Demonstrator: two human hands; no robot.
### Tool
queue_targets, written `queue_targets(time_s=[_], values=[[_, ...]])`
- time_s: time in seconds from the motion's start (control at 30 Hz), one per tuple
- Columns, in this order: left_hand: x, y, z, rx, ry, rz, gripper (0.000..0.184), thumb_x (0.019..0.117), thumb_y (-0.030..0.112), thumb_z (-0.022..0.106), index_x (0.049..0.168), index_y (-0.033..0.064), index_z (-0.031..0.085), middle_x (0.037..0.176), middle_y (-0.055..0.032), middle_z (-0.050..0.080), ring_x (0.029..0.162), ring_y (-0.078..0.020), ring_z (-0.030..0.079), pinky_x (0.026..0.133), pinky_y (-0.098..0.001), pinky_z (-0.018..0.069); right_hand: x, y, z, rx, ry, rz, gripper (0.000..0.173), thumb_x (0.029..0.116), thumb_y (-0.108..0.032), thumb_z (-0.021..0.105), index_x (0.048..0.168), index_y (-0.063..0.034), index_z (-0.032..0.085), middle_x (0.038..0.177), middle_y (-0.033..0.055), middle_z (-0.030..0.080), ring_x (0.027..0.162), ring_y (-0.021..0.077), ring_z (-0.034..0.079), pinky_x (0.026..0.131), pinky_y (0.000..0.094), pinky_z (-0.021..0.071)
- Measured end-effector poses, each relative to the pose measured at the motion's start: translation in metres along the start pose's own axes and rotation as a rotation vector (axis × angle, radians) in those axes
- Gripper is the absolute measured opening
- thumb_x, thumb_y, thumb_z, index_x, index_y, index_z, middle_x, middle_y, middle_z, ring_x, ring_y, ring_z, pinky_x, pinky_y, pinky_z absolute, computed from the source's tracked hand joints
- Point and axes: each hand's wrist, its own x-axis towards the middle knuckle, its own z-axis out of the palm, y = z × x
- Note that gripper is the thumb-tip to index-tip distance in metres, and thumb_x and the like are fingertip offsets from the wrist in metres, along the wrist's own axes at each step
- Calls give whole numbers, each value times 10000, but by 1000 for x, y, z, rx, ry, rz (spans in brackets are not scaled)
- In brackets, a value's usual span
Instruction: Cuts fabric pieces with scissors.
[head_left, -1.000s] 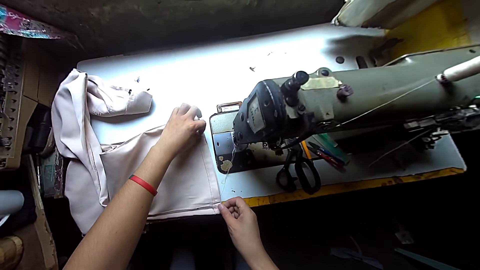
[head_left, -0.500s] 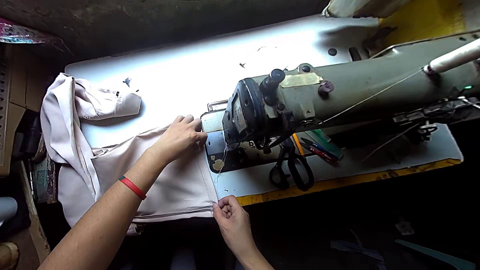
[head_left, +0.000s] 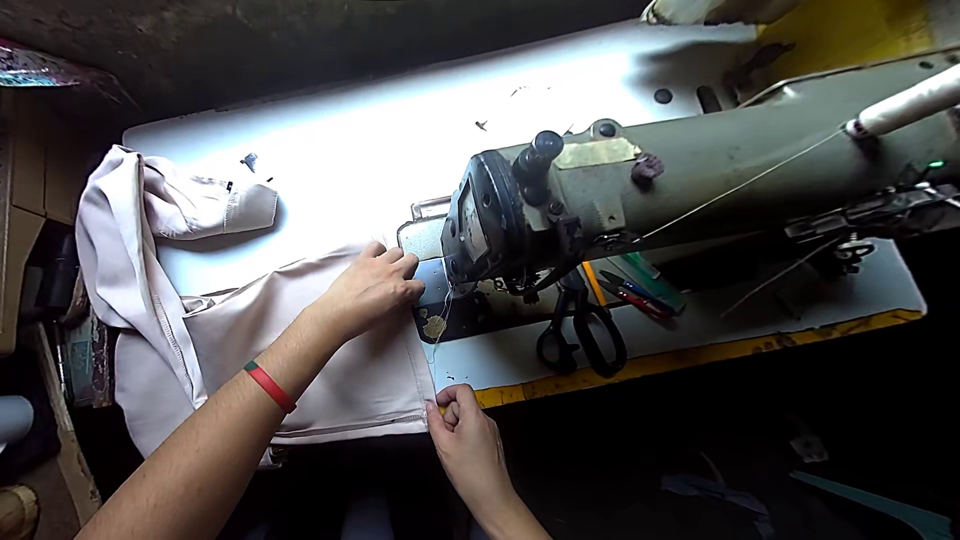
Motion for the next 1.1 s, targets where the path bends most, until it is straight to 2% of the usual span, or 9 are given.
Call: queue_targets(time_s=[0.33,0.43,0.5,0.57,0.63,0.8,0.9,1.0,1.1], values=[[-4,4,6,-29,27,57,103,985,177,618,978,175,720,949,-89,634,944,-289,627,859,-490,462,-3,1,1,-19,19,-27,206,951,-271,637,1048,-93,675,616,-55,547,528,86,531,529,285,491],[-8,-4,6,-46,118,1,118,999,150,602,961,120,710,965,-118,652,973,-326,635,901,-512,484,-4,-2,-1,-46,0,-20,221,964,-290,626,1064,-99,673,630,-54,563,537,88,544,537,287,498],[-12,-18,4,-91,212,-148,122,984,116,632,1063,105,725,1095,-155,677,1061,-373,634,928,-541,498,-3,-3,-3,-80,-9,-25,218,965,-298,616,1067,-112,668,633,-56,564,539,90,546,538,292,498],[-17,-36,4,-158,257,-321,261,954,92,673,1199,167,723,1281,-169,633,1203,-415,569,978,-586,464,-4,-2,-3,-123,40,-74,224,952,-292,628,1073,-110,676,639,-50,569,531,95,549,518,294,497],[-21,-54,7,-204,280,-406,343,940,75,655,1232,241,722,1337,-157,591,1224,-413,536,962,-601,460,-4,-2,-1,-160,90,-122,277,935,-323,662,1098,-101,690,671,-40,590,536,101,558,504,295,501],[-5,-63,-3,-214,189,-343,330,904,81,694,1164,273,757,1336,-141,601,1219,-403,537,959,-593,459,-2,0,4,-175,114,-163,311,917,-307,715,1118,-71,683,759,1,639,579,130,595,532,315,533],[8,-64,-9,-224,66,-369,159,871,156,781,1024,176,742,1114,-113,662,1107,-361,589,903,-568,466,-3,0,8,-192,138,-196,401,913,-290,712,1242,-67,659,763,-1,638,568,126,591,520,306,531],[12,-67,-14,-364,16,-544,464,846,130,800,1278,135,629,1059,-115,647,1010,-335,621,860,-597,475,-3,2,6,-218,98,-245,503,957,-294,659,1444,-176,613,834,43,660,564,151,599,513,332,535],[11,-61,-10,-404,40,-648,645,841,204,793,1431,167,535,1127,-108,665,1076,-347,612,893,-621,469,0,3,4,-261,46,-271,471,989,-321,606,1457,-268,614,830,58,635,561,162,599,494,325,520]])
